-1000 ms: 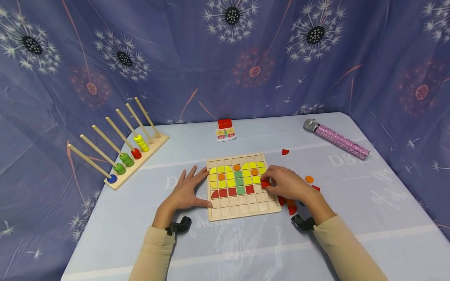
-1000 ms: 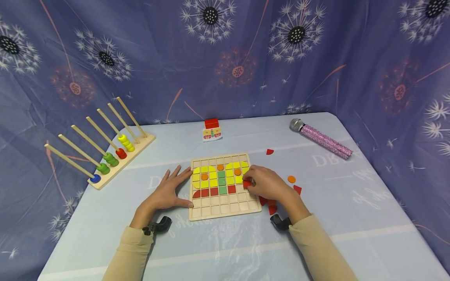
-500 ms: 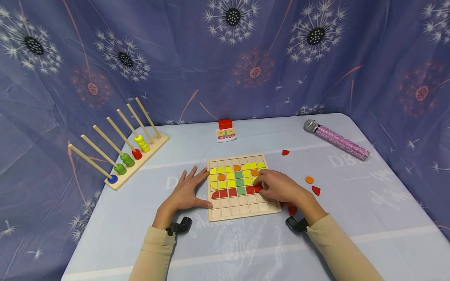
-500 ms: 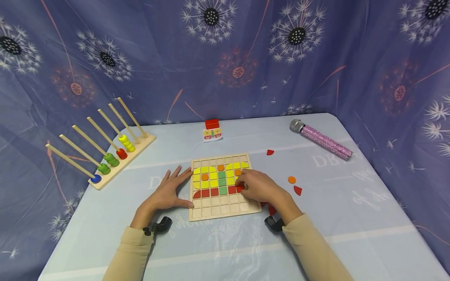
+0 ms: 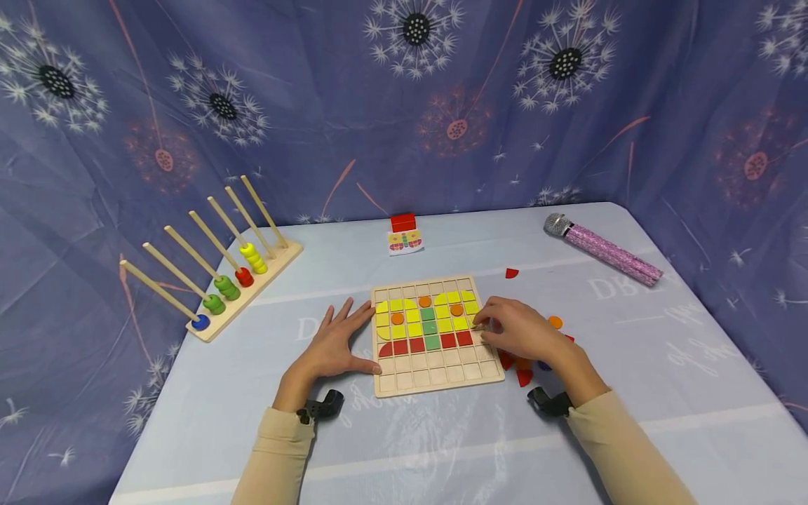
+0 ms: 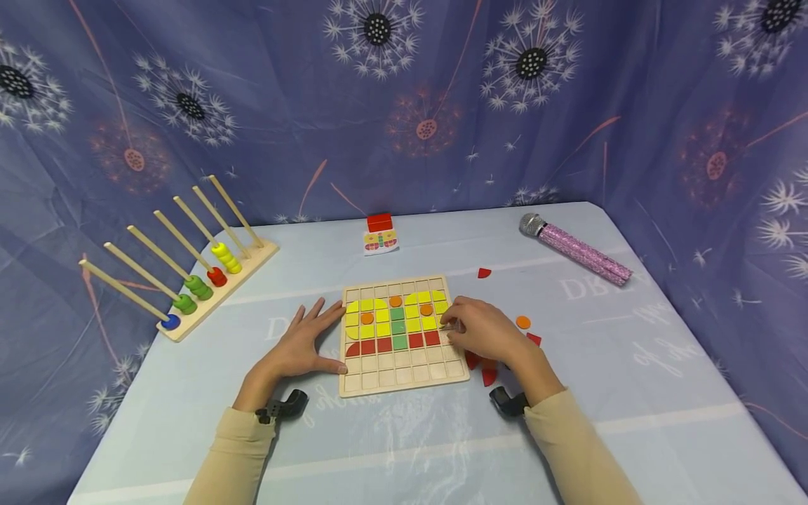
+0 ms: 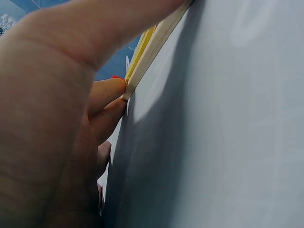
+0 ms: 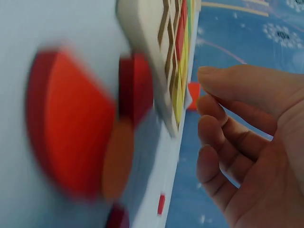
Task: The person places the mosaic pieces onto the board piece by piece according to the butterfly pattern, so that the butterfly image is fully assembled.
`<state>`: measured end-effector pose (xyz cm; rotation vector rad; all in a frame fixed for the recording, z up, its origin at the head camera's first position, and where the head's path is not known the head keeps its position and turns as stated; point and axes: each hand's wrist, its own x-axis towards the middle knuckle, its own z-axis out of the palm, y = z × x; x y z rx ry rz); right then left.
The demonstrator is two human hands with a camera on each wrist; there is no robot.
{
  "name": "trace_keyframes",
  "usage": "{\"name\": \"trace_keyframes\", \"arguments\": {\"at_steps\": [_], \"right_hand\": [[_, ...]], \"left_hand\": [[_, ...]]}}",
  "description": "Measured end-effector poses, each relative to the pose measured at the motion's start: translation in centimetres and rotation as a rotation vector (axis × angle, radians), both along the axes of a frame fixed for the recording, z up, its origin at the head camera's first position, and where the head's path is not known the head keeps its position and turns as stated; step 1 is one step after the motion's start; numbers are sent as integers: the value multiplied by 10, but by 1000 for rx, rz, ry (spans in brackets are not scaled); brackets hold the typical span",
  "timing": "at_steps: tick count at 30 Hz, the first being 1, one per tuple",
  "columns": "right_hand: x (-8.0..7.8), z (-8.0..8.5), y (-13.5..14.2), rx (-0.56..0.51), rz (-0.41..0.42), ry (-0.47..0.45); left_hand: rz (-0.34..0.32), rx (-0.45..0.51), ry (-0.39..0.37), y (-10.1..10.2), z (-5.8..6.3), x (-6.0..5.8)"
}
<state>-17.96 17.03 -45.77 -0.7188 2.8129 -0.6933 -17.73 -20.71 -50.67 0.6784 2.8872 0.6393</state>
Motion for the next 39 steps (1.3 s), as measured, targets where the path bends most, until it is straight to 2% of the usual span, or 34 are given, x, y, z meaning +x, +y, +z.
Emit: {"name": "trace_keyframes", "arguments": {"at_steps": [7,15,20,25,39], "right_hand": [[5,-2,36,-31,-58,-21],[13,-7,74,-81,-75,-33],[17,-12,89,-77,-46,-129],[20,-15,93,-71,-28,-190],[17,-19,83,-30,-65,-126]], "left_hand": [[1,13,-13,0,-2,1],[7,12,-10,0,-1,1],[7,11,-7,0,0,2],[6,8,-9,-1,1,3],[8,10,-5,-1,0,1]]}}
